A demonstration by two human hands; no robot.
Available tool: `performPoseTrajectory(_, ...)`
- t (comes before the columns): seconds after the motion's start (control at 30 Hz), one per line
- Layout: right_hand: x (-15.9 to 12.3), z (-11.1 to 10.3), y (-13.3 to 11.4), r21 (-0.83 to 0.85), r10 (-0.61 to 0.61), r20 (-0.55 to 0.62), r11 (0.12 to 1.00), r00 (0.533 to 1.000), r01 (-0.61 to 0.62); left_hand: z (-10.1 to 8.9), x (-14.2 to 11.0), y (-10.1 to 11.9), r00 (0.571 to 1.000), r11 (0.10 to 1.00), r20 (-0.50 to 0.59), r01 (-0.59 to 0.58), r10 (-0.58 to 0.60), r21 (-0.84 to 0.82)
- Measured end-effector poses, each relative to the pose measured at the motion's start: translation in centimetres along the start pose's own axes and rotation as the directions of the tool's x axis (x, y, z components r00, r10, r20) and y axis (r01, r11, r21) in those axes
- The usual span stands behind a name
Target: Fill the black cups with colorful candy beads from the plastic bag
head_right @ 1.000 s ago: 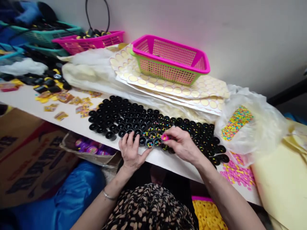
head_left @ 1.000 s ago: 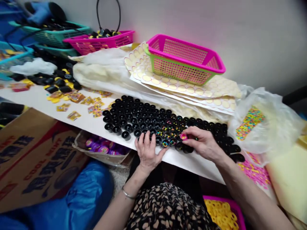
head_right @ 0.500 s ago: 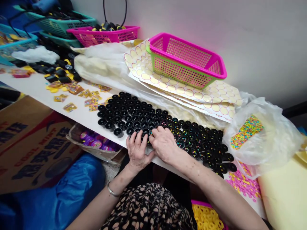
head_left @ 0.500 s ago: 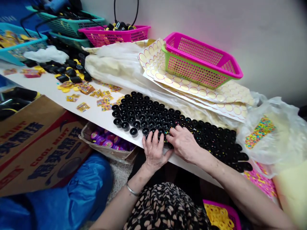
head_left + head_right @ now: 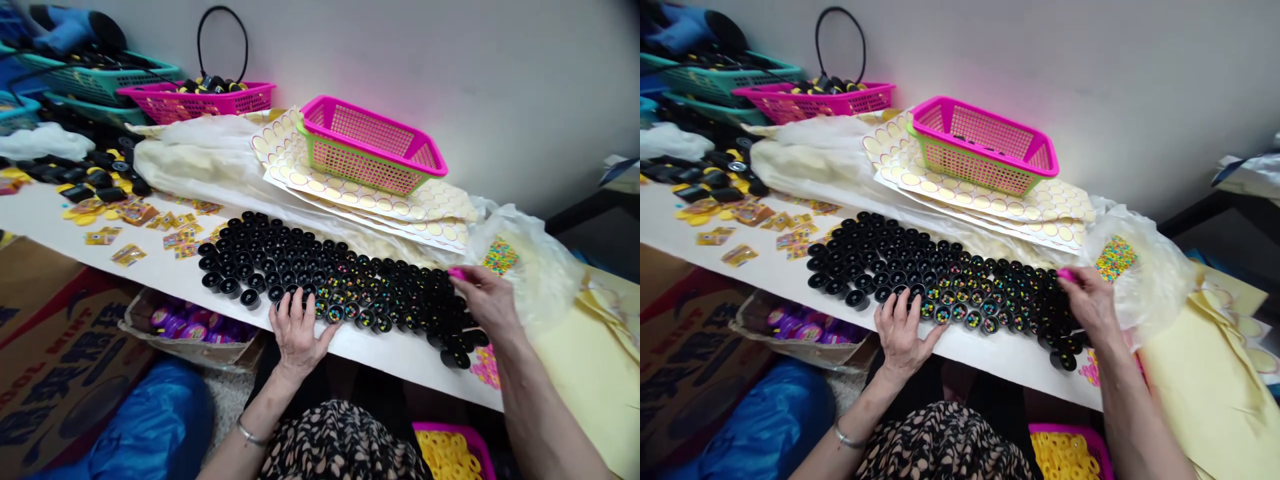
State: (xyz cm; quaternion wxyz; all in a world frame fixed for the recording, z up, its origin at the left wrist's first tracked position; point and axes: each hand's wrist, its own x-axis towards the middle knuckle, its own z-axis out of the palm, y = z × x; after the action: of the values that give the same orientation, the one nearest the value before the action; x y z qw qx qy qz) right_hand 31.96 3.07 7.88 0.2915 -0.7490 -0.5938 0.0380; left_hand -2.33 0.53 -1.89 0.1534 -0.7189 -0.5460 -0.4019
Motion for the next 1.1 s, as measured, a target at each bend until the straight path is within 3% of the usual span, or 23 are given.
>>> performPoseTrajectory(0.03, 0.8, -0.4, 2.3, -0.193, 0.107, -0.05, 0.974, 0.993, -0.115, 0.0, 0.0, 0.0, 1.0, 1.0, -0.005, -0.002, 0.002, 0.004)
performPoseTrajectory(0.1, 2.3, -0.7, 5.7, -0.511, 0.252, -0.057, 0.824, 0.966, -0.245, 0.0, 0.1, 0.0, 1.0, 1.0, -0.011, -0.006, 0.006, 0.014)
performPoseTrajectory(0.17, 3.6, -0.5, 7.7, -0.661, 0.341, 0.055, 0.717, 0.938, -0.222, 0.1, 0.2, -0.1, 1.0, 0.999, -0.014, -0.012, 0.013, 0.03)
performPoseTrajectory(0.23, 4.6, 0.1, 8.7, -0.655, 0.35, 0.18, 0.74, 0.919, -0.153, 0.2, 0.3, -0.1, 0.999, 0.999, -0.019, -0.027, 0.028, 0.045)
performPoseTrajectory(0.3, 5.1, 0.7, 9.4, -0.51, 0.263, 0.258, 0.854, 0.93, -0.1, 0.2, 0.4, -0.2, 0.999, 0.998, -0.021, -0.043, 0.044, 0.055)
performPoseTrajectory(0.4, 4.7, 1.2, 10.5, -0.051, 0.17, 0.171, 0.985, 0.97, -0.163, 0.4, 0.6, -0.4, 0.997, 0.996, -0.032, -0.071, 0.073, 0.061)
performPoseTrajectory(0.43, 4.4, 1.3, 10.7, 0.131, 0.201, 0.114, 0.968, 0.973, -0.215, 0.5, 0.7, -0.5, 0.996, 0.995, -0.039, -0.082, 0.085, 0.06)
performPoseTrajectory(0.5, 3.7, 1.2, 10.9, 0.442, 0.311, 0.037, 0.847, 0.95, -0.295, 0.8, 0.8, -0.8, 0.992, 0.993, -0.061, -0.106, 0.109, 0.051)
performPoseTrajectory(0.6, 2.9, 0.9, 10.6, 0.682, 0.385, -0.012, 0.678, 0.923, -0.274, 1.4, 0.9, -1.1, 0.988, 0.992, -0.097, -0.119, 0.122, 0.029)
performPoseTrajectory(0.73, 1.9, -0.1, 8.1, 0.753, 0.354, -0.103, 0.638, 0.93, -0.16, 1.4, 1.0, -1.1, 0.988, 0.993, -0.105, -0.112, 0.114, 0.02)
performPoseTrajectory(0.83, 1.3, -0.6, 3.9, 0.757, 0.27, -0.094, 0.644, 0.958, -0.107, 0.8, 1.0, -0.8, 0.992, 0.994, -0.071, -0.104, 0.106, 0.024)
performPoseTrajectory(0.97, 1.4, 0.8, -3.2, 0.705, 0.036, 0.101, 0.703, 0.994, -0.097, 0.2, 0.8, -0.5, 0.997, 0.996, -0.019, -0.076, 0.077, 0.048)
performPoseTrajectory(1.03, 2.1, 2.6, -6.6, 0.663, -0.129, 0.189, 0.748, 0.973, -0.03, 0.1, 0.6, -0.4, 0.998, 0.997, -0.001, -0.062, 0.062, 0.053)
performPoseTrajectory(1.1, 3.1, 4.7, -9.4, 0.593, -0.3, 0.235, 0.798, 0.925, 0.108, 0.0, 0.5, -0.4, 0.999, 0.997, 0.008, -0.051, 0.05, 0.054)
